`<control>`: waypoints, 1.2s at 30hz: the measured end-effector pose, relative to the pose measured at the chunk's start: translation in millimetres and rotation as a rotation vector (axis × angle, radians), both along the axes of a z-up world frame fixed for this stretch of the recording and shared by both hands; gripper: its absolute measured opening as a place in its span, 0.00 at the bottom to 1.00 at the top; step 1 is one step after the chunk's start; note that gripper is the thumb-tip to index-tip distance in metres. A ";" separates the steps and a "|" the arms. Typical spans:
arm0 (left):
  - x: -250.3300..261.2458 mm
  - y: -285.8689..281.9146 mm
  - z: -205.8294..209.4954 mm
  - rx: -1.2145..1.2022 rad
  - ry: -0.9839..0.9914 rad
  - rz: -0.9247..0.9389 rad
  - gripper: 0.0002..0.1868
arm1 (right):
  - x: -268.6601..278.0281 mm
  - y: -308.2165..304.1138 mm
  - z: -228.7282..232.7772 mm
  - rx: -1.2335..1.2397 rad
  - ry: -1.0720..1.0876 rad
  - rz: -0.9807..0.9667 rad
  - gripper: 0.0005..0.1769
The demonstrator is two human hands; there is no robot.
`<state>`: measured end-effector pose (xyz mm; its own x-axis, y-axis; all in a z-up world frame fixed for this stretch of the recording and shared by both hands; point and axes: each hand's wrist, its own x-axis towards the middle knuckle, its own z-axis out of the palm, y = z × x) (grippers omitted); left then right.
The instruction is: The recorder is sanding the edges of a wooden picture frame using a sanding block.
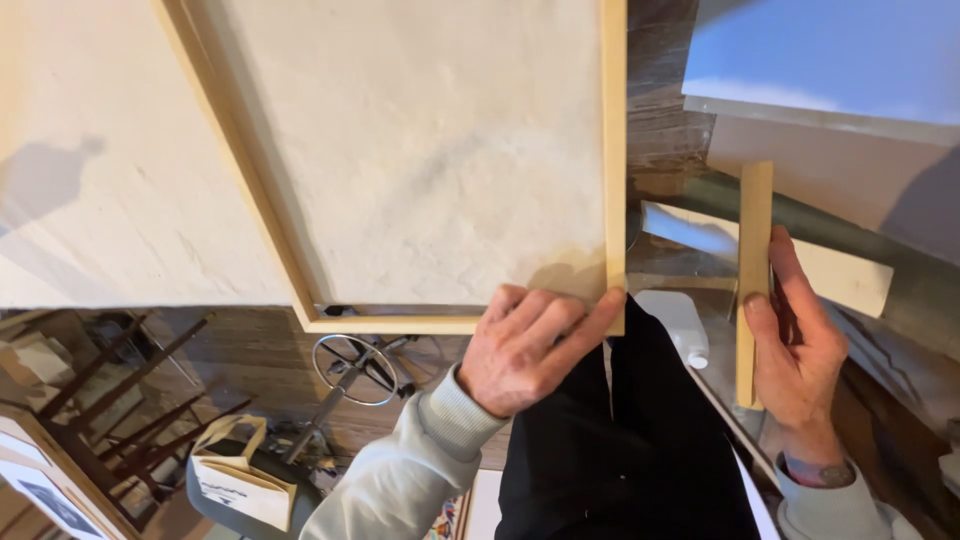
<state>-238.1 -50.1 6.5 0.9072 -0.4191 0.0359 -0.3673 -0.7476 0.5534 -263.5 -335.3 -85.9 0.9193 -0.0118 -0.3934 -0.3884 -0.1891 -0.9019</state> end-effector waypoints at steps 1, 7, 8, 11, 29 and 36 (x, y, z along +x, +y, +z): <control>0.2 1.4 -2.4 0.018 -0.018 -0.007 0.28 | 0.5 2.3 0.6 -0.026 0.001 0.011 0.31; 11.2 8.2 -10.4 0.056 -0.072 0.007 0.26 | 8.8 13.4 9.9 -0.018 -0.033 0.030 0.30; 13.8 9.2 -9.0 0.072 -0.076 0.008 0.26 | 9.9 14.7 12.4 -0.012 -0.025 0.038 0.30; 16.5 11.6 -11.8 0.115 -0.099 0.016 0.28 | 10.7 18.4 9.5 0.170 -0.037 -0.044 0.31; 31.5 6.5 -25.9 0.248 0.093 -0.027 0.56 | 3.6 88.4 24.2 0.249 -0.256 0.049 0.36; 35.9 12.5 -16.9 0.284 0.078 -0.063 0.63 | 110.6 109.8 19.2 0.320 -0.368 0.118 0.36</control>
<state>-202.2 -37.5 -10.4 0.8747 -0.4576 -0.1595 -0.3820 -0.8537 0.3540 -152.9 -225.5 -66.7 0.9857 0.1684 -0.0097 -0.0262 0.0959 -0.9950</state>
